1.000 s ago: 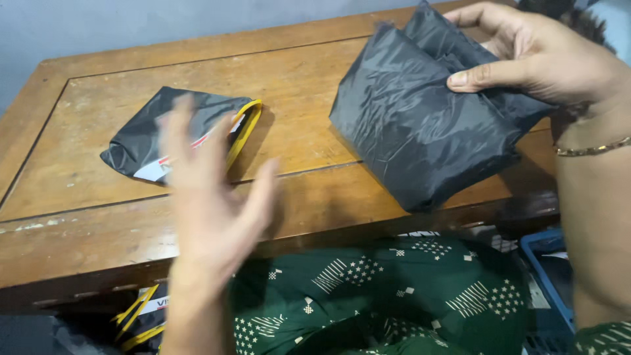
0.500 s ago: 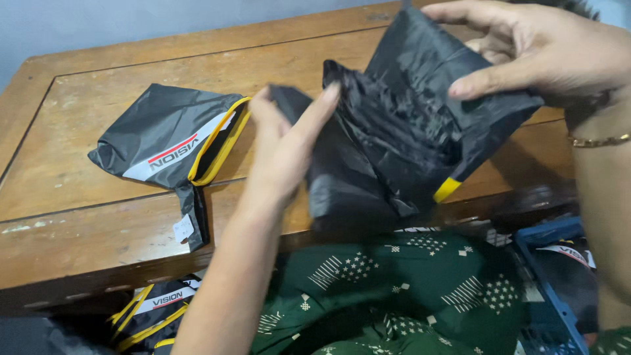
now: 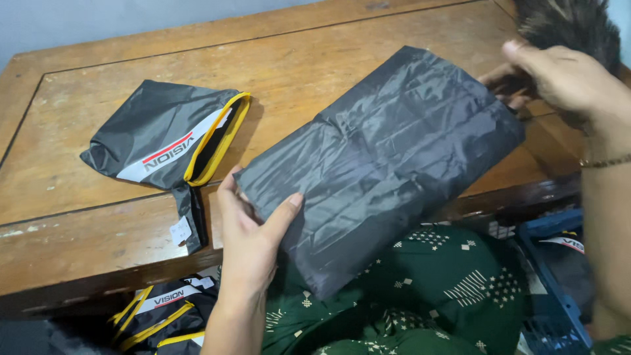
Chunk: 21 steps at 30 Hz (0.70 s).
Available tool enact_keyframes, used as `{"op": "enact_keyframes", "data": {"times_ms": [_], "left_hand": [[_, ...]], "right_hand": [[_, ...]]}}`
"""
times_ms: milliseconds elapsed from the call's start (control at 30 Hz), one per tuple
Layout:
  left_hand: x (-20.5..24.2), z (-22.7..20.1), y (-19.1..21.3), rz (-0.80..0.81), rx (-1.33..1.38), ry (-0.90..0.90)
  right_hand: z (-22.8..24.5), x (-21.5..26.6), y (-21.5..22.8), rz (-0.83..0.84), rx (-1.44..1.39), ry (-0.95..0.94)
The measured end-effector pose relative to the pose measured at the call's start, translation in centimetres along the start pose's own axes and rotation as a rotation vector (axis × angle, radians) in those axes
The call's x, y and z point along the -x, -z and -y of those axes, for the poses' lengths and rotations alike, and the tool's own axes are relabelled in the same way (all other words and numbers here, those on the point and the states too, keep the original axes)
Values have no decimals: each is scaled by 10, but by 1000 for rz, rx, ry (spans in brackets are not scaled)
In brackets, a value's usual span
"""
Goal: The person unfolds and then re-folds black textile bags, placing them into a larger zippered storage pouch on a wooden table.
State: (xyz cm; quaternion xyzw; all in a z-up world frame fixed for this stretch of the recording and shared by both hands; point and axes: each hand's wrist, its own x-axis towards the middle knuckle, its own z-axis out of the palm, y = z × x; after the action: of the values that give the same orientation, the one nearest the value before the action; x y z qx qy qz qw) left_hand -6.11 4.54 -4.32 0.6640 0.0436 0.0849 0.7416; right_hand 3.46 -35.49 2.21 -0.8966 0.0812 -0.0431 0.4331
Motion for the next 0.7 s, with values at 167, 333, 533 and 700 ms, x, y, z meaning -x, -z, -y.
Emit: {"op": "enact_keyframes", "data": {"times_ms": [167, 333, 533, 700], "left_hand": [[13, 3, 2, 30, 100, -102], [27, 0, 2, 32, 89, -97], [34, 1, 5, 56, 40, -150], [48, -13, -1, 6, -310, -320]], "right_hand": [[1, 41, -3, -60, 295, 205], [42, 76, -7, 235, 116, 188], [85, 82, -20, 203, -200, 115], [99, 78, -24, 168, -405, 480]]}}
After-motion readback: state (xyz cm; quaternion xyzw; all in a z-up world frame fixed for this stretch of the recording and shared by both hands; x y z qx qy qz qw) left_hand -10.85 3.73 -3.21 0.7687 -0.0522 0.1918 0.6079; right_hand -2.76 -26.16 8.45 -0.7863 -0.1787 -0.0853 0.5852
